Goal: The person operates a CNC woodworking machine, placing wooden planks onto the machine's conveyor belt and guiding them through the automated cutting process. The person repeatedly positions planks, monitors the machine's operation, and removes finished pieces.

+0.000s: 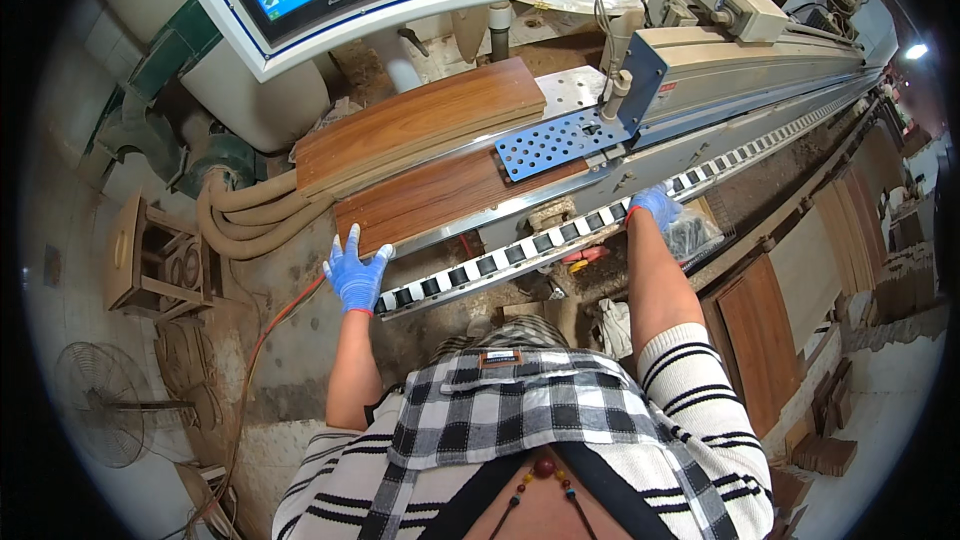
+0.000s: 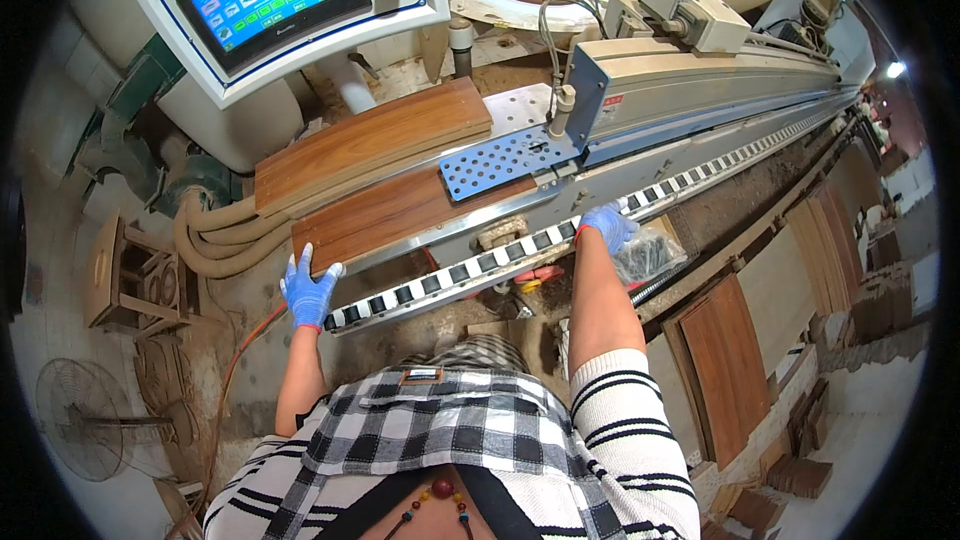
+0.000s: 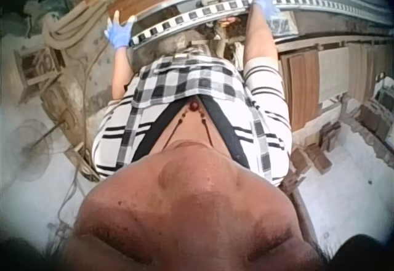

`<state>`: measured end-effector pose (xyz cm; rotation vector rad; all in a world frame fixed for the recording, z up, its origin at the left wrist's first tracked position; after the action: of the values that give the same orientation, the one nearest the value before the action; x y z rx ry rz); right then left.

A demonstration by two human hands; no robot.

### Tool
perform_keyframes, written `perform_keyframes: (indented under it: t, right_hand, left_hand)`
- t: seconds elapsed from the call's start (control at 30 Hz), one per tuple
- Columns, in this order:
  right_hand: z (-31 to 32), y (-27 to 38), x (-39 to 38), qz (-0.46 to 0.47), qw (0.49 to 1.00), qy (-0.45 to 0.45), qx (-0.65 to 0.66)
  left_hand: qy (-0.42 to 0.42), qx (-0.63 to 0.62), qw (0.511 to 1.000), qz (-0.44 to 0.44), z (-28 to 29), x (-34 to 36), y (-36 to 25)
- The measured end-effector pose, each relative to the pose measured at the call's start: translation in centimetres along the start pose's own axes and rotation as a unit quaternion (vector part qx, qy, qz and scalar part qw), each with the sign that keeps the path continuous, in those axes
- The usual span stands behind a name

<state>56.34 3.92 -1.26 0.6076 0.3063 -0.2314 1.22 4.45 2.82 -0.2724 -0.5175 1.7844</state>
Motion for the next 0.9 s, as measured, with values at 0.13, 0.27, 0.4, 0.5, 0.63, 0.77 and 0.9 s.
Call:
perform_keyframes:
  t: [0.13, 0.27, 0.4, 0.5, 0.63, 0.77, 0.9]
  right_hand:
    - [0.05, 0.03, -0.08, 0.007, 1.000, 0.001, -0.011]
    - [-0.10, -0.03, 0.17, 0.012, 1.000, 0.010, -0.019]
    - [0.23, 0.05, -0.18, 0.014, 1.000, 0.017, -0.003]
    - [-0.30, -0.11, 0.32, 0.014, 1.000, -0.008, 0.002]
    - [-0.42, -0.11, 0.39, 0.010, 1.000, -0.023, 0.000]
    - [-0.46, -0.13, 0.46, 0.007, 1.000, -0.022, 0.009]
    - [-0.54, -0.15, 0.56, 0.003, 0.999, -0.029, 0.017]
  left_hand:
    - [-0.003, 0.001, 1.000, -0.003, 0.02, -0.04, 0.01]
    - [-0.003, 0.007, 1.000, -0.006, 0.03, 0.00, -0.17]
    - [0.006, 0.016, 1.000, -0.004, 0.19, 0.07, -0.34]
    - [0.007, 0.020, 1.000, -0.004, 0.23, 0.15, -0.46]
    - [0.006, 0.020, 1.000, -0.006, 0.16, 0.20, -0.30]
    - [0.003, 0.020, 1.000, -0.005, -0.01, 0.30, -0.13]
    - [0.009, 0.017, 1.000, -0.001, 0.28, 0.25, -0.58]
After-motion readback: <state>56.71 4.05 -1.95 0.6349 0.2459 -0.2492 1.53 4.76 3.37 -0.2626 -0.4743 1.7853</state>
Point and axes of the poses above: each hand's wrist, its own x-axis towards the middle knuckle, its own z-axis out of the back of the hand, y = z × x, the point moved 4 cm from there along x, towards the middle knuckle, and after that the axes turned 7 degrees about -x, right-handed, at the moved point
